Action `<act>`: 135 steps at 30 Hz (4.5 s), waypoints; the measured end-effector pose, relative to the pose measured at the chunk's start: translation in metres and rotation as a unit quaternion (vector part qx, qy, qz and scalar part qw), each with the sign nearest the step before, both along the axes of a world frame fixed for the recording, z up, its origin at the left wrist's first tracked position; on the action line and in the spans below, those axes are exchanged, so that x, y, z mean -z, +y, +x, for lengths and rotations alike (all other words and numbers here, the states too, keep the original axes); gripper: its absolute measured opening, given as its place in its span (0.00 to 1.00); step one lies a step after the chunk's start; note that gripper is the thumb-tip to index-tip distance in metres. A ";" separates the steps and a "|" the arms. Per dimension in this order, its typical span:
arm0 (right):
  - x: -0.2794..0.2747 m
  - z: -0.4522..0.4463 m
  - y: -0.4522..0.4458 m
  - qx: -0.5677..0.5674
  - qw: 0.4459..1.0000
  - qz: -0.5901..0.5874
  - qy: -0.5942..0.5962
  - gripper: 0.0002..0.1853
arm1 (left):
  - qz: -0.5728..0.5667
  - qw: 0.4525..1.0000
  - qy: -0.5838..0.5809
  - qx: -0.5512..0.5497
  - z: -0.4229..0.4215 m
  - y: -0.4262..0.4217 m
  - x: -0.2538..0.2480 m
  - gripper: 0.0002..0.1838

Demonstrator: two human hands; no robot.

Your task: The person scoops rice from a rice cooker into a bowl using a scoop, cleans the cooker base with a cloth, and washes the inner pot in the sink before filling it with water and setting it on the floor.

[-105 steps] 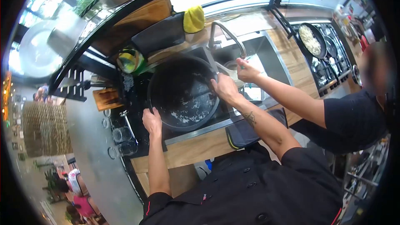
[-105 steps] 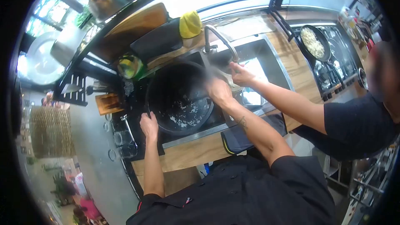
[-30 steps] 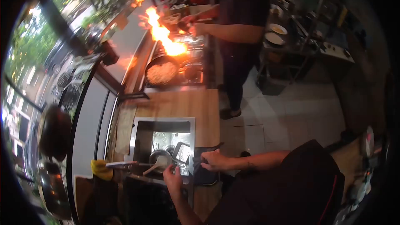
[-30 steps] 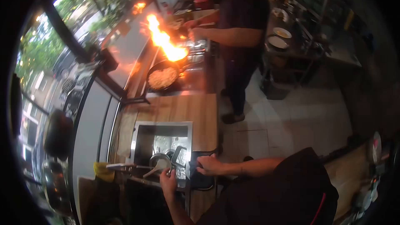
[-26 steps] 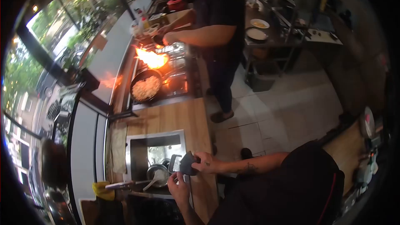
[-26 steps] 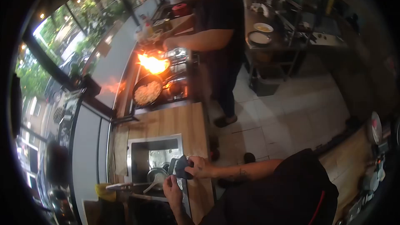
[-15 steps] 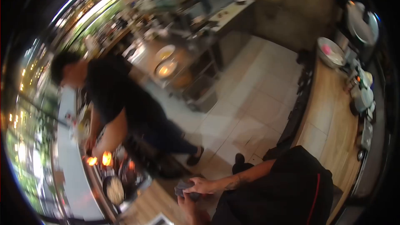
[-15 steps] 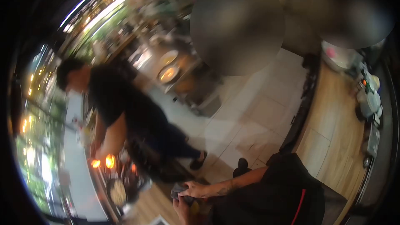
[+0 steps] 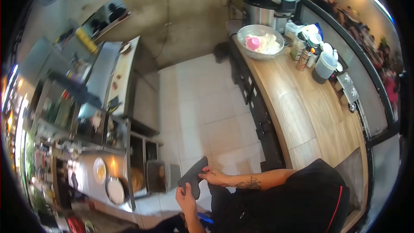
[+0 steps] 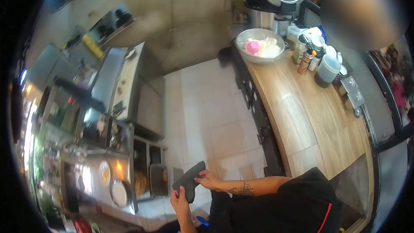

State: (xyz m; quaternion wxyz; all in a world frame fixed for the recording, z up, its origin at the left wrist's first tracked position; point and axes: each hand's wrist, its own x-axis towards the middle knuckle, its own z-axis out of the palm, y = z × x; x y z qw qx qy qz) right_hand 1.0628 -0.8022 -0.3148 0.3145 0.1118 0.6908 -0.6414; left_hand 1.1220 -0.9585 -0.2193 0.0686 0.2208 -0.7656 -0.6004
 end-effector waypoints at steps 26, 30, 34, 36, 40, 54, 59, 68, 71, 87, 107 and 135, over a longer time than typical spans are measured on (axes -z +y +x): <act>-0.239 -0.674 0.437 0.689 0.549 0.066 0.468 0.19 | 0.247 0.646 0.084 0.718 -0.810 0.451 -0.204 0.19; -0.273 -0.714 0.540 0.644 0.322 0.613 0.324 0.26 | 0.095 0.638 0.222 0.731 -0.871 0.566 -0.194 0.21; -0.260 -0.708 0.636 0.551 0.261 0.790 0.072 0.24 | 0.088 0.572 0.289 0.762 -0.879 0.668 -0.191 0.16; -0.245 -0.693 0.668 0.526 0.332 0.780 -0.069 0.23 | 0.113 0.545 0.281 0.782 -0.883 0.695 -0.194 0.13; -0.255 -0.697 0.622 0.463 0.425 0.755 -0.187 0.27 | 0.193 0.450 0.284 0.824 -0.913 0.715 -0.185 0.12; -0.281 -0.926 0.557 0.613 0.337 0.677 -0.230 0.44 | 0.166 0.359 0.200 0.897 -1.165 0.752 -0.187 0.12; -0.288 -1.002 0.581 0.626 0.340 0.669 -0.212 0.36 | 0.135 0.422 0.181 0.878 -1.223 0.810 -0.173 0.13; -0.288 -1.066 0.598 0.666 0.314 0.645 -0.204 0.43 | 0.223 0.399 0.361 0.813 -1.220 0.906 -0.157 0.21; -0.279 -1.060 0.595 0.677 0.305 0.651 -0.160 0.42 | 0.230 0.278 0.340 0.868 -1.213 0.891 -0.145 0.45; -0.293 -0.986 0.572 0.796 0.465 0.351 0.164 0.43 | -0.021 0.262 0.338 0.903 -1.189 0.860 -0.168 0.62; -0.244 -0.875 0.577 0.573 0.475 0.659 0.108 0.27 | -0.084 0.380 0.325 0.862 -1.142 0.840 -0.174 0.57; -0.250 -0.883 0.578 0.582 0.458 0.666 0.084 0.23 | -0.081 0.381 0.397 0.831 -1.176 0.907 -0.183 0.29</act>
